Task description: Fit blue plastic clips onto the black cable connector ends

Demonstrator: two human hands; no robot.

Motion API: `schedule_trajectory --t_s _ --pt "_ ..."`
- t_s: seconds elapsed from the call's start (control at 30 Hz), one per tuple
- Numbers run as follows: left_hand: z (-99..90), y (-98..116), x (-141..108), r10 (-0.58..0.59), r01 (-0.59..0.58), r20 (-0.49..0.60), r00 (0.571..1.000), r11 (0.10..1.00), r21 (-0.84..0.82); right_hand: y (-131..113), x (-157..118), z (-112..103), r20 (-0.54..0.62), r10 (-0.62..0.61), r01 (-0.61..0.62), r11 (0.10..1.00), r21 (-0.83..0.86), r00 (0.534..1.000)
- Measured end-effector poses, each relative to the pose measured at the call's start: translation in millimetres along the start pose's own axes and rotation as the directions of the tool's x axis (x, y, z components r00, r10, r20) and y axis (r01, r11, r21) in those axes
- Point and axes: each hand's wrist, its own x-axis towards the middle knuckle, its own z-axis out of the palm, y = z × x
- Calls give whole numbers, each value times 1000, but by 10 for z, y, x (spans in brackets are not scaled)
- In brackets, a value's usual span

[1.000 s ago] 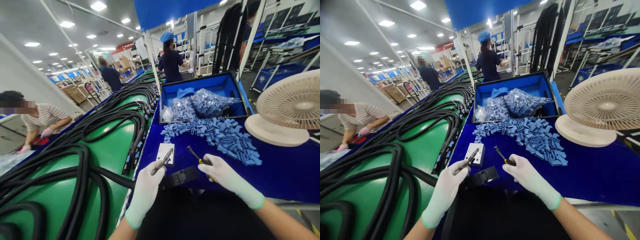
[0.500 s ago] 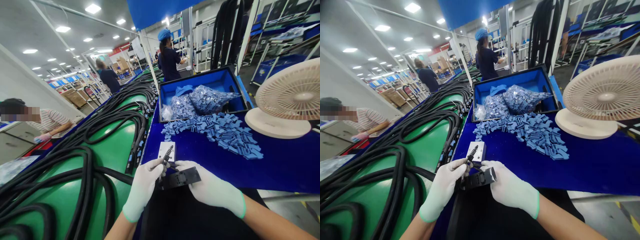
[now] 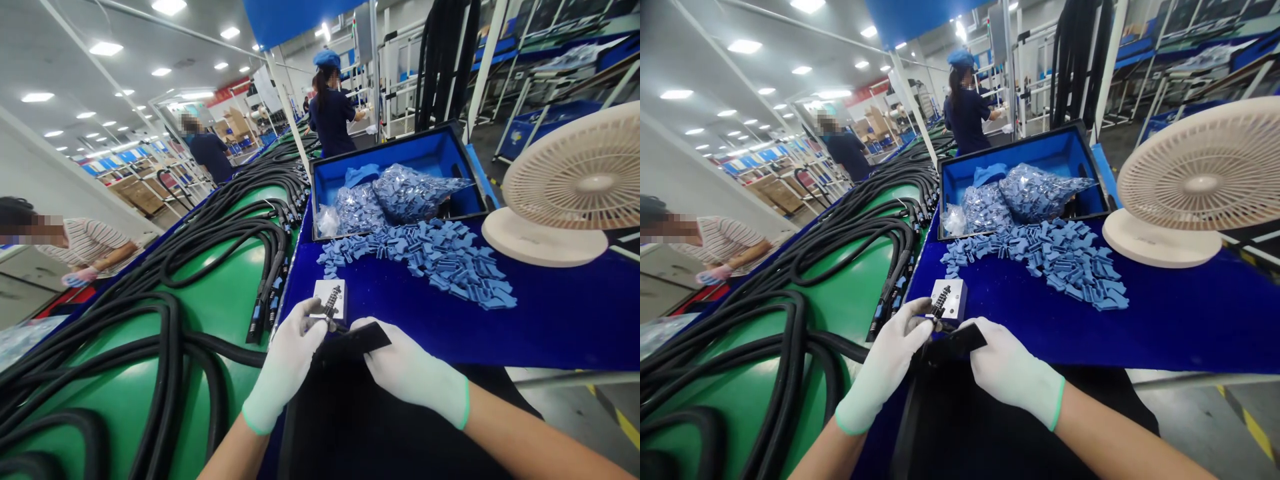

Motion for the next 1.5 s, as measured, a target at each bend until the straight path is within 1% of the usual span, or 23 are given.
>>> schedule_trajectory --t_s 0.07,0.17,0.27,0.37,0.43,0.57,0.67,0.77,0.83,0.9,0.93,0.97,1.0,1.03,1.07,1.1,1.13,1.17,1.27,1.33,1.37,1.43,1.5 --pt "47 44 75 58 -56 -36 998 997 48 -10 12 5 -2 -8 8 999 -51 1000" --pt "102 115 169 159 -152 -30 987 975 163 -11 15 -7 1 -23 23 991 -133 1000" --pt "100 167 221 222 -222 34 975 933 283 3 -1 -50 5 3 -3 998 -61 1000" --pt "69 173 239 183 -209 109 977 921 327 62 3 -76 57 52 -53 998 16 997" --pt "62 148 246 136 -167 115 984 928 333 141 39 -47 61 86 -88 996 21 994" --pt "88 80 279 158 -169 62 986 930 326 294 155 97 -13 106 -107 987 -123 994" --pt "92 59 318 175 -182 52 983 937 299 291 170 143 -20 75 -78 964 -254 997" --pt "68 33 352 133 -144 80 988 977 158 208 68 30 34 33 -18 927 -375 999" --pt "54 -19 371 84 -78 89 992 995 -64 174 -21 -118 60 65 -27 869 -495 996" --pt "51 -88 388 32 12 121 992 937 -348 181 -81 -274 -20 116 -106 808 -580 993" --pt "54 -117 392 18 58 156 988 881 -469 194 -94 -338 -78 121 -144 814 -563 990" --pt "56 -137 391 14 102 200 980 823 -559 207 -96 -386 -109 121 -159 857 -489 987" --pt "58 -145 383 22 138 245 969 776 -615 214 -90 -414 -96 119 -145 924 -354 988" --pt "57 -140 367 37 158 282 959 755 -636 211 -78 -423 -39 112 -117 979 -169 993" --pt "50 -125 343 53 155 299 953 764 -626 196 -62 -414 35 95 -96 995 30 995" --pt "39 -104 311 66 128 296 953 797 -590 168 -45 -392 95 66 -84 976 199 993" --pt "23 -80 271 72 89 276 958 844 -528 130 -27 -362 125 27 -65 948 312 992" --pt "2 -59 226 73 47 248 966 894 -446 86 -9 -331 127 -13 -35 928 371 992" --pt "-56 -28 72 66 -43 116 991 980 -195 -38 32 -263 70 -78 49 937 345 994" --pt "-67 -36 -30 145 -142 65 987 989 -47 -80 52 -246 50 -46 29 954 298 998" --pt "-59 -46 -75 221 -224 75 972 974 27 -88 62 -241 33 -24 14 960 281 999" --pt "-18 -68 -146 358 -377 140 923 915 142 -88 82 -226 9 -1 -2 964 267 1000" --pt "42 -87 -193 405 -436 179 897 878 198 -84 97 -196 13 -8 4 960 280 1000"
